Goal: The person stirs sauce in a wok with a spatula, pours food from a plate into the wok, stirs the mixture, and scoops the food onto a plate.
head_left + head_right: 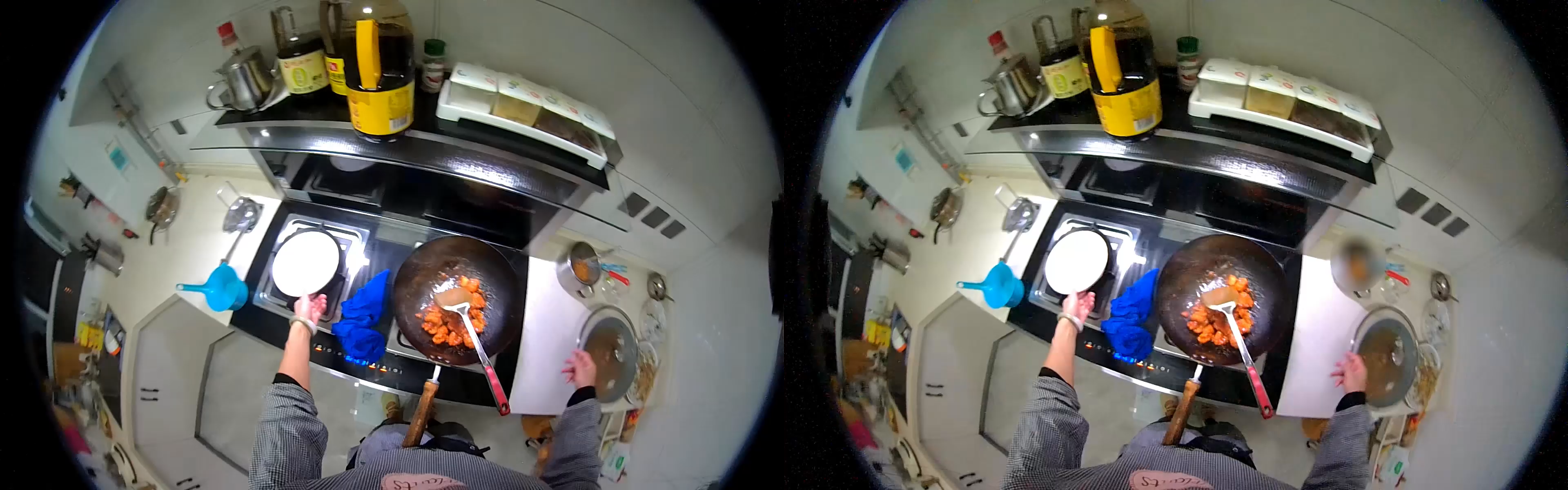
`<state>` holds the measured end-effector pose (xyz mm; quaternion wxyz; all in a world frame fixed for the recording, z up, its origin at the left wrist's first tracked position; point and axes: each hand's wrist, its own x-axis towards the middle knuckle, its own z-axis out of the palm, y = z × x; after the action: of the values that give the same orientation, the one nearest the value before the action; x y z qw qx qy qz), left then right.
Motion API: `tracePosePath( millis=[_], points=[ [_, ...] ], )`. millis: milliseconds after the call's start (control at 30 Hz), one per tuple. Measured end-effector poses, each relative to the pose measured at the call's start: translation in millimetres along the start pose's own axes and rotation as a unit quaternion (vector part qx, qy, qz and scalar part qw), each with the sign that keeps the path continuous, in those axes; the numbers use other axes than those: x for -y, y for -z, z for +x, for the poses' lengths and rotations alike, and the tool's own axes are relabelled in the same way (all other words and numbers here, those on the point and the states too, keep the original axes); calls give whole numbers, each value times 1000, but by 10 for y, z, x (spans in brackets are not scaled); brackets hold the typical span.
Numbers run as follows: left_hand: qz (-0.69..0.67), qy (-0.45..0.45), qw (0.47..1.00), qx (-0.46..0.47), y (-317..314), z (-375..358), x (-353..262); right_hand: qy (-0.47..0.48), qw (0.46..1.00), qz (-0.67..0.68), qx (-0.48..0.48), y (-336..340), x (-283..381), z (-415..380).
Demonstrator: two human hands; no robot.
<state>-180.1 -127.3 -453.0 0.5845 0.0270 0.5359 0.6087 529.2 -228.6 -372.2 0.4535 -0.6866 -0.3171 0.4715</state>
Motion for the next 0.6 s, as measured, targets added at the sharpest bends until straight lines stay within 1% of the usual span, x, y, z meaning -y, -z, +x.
tracePosePath(
  millis=[33, 67, 100, 167, 200, 233, 267, 300, 333, 433, 500, 533, 567, 600],
  points=[
    [-35, 7, 998, -54, -49, 102, 2, -22, 1000, -9, 13, -4, -82, -241],
    [-27, -32, 996, -73, -36, 234, 50, -63, 998, -15, 2, -66, -57, -510],
    [-23, -66, 995, -73, 70, 421, 117, -105, 994, -17, -10, -130, -40, -783],
    [4, -104, 990, -94, 53, 412, 109, -130, 991, -9, -33, -175, -44, -1226],
    [19, -108, 990, -88, 65, 369, 102, -146, 988, -7, -39, -126, -123, -1371],
    [28, -118, 988, -91, -19, 218, 88, -170, 982, 40, -66, -77, -216, -1505],
    [53, -138, 987, -68, -59, 59, 79, -171, 981, 62, -74, -10, -273, -1607],
    [52, -166, 984, -42, -110, -160, 64, -172, 978, 82, -80, 63, -323, -1701],
    [74, -184, 980, -23, -317, -600, -30, -173, 977, 86, -92, 131, -381, -1773],
    [95, -227, 967, 66, -766, -1581, -175, -204, 967, 107, -106, 302, -644, -1834],
    [187, -210, 949, 140, -1092, -2272, -290, -210, 967, 109, -89, 313, -686, -1788],
    [232, -184, 941, 165, -1256, -2621, -309, -218, 967, 108, -74, 322, -698, -1753],
    [265, -159, 929, 205, -1410, -2925, -268, -216, 968, 108, -67, 349, -718, -1685],
    [284, -135, 924, 216, -1556, -3207, -156, -215, 967, 125, -50, 395, -749, -1602]
  ],
)
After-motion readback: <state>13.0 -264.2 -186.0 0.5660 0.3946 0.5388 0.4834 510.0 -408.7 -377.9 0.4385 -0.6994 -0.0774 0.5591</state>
